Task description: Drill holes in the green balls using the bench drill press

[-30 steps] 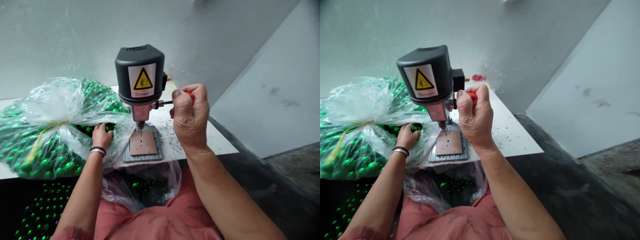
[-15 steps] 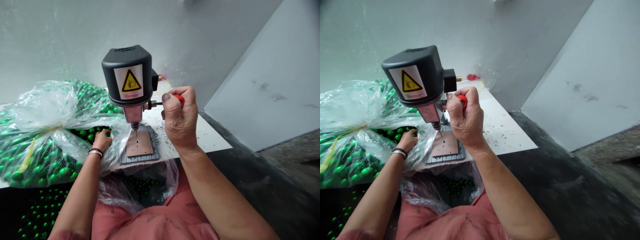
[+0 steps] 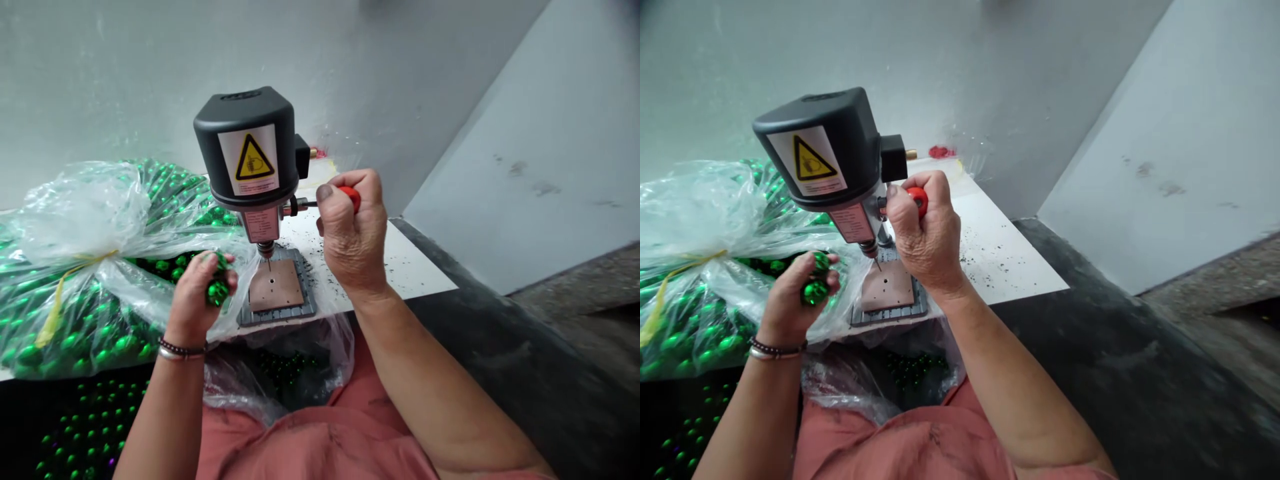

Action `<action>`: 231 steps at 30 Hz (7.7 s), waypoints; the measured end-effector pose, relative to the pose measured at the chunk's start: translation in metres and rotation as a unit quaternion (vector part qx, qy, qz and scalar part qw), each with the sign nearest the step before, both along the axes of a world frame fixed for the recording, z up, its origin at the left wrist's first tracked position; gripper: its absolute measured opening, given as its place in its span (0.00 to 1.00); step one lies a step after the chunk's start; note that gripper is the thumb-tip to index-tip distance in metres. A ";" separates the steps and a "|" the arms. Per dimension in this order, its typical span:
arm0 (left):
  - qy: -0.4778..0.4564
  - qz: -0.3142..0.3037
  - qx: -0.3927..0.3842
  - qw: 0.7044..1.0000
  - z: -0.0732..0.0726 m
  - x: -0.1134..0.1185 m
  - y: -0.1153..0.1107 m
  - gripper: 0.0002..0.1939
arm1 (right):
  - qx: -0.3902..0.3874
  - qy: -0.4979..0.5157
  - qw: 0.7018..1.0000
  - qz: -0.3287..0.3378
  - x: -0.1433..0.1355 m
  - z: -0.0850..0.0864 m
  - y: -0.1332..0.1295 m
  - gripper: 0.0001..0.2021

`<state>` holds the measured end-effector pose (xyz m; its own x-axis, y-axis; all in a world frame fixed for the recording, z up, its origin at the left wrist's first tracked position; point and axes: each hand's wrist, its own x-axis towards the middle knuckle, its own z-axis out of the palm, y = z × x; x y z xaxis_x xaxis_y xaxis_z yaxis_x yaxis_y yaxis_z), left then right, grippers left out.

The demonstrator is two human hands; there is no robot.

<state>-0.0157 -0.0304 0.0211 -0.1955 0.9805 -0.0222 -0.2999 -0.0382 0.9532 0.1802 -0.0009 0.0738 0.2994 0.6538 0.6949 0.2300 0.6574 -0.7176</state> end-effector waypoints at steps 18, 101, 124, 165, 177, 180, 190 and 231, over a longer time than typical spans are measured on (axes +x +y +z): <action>0.385 -0.052 -0.038 0.921 -0.061 0.016 0.024 0.21 | 0.003 -0.067 0.997 -0.029 0.005 0.011 -0.001 0.11; 0.542 -0.114 -0.071 0.830 -0.049 0.034 0.034 0.25 | 0.015 -0.103 0.993 -0.051 0.011 -0.015 -0.021 0.06; 0.538 -0.119 -0.044 0.833 -0.052 0.032 0.033 0.21 | -0.001 0.012 1.000 -0.009 -0.003 -0.082 -0.012 0.06; 0.319 -0.122 -0.072 0.937 -0.056 0.010 0.016 0.22 | 0.022 -0.050 0.998 -0.030 0.003 0.006 -0.003 0.09; 0.491 -0.100 -0.052 0.864 -0.059 0.017 0.026 0.22 | 0.016 -0.069 0.997 -0.020 0.007 0.004 -0.004 0.11; 0.512 -0.104 -0.042 0.852 -0.055 0.021 0.027 0.22 | 0.020 -0.066 0.997 -0.017 0.007 0.004 -0.003 0.10; 0.502 -0.112 -0.044 0.857 -0.059 0.031 0.033 0.26 | 0.043 -0.061 0.997 -0.025 0.007 -0.001 -0.006 0.08; 0.468 -0.092 0.005 0.879 -0.060 0.026 0.015 0.18 | -0.003 -0.017 0.998 -0.065 -0.003 0.010 0.006 0.14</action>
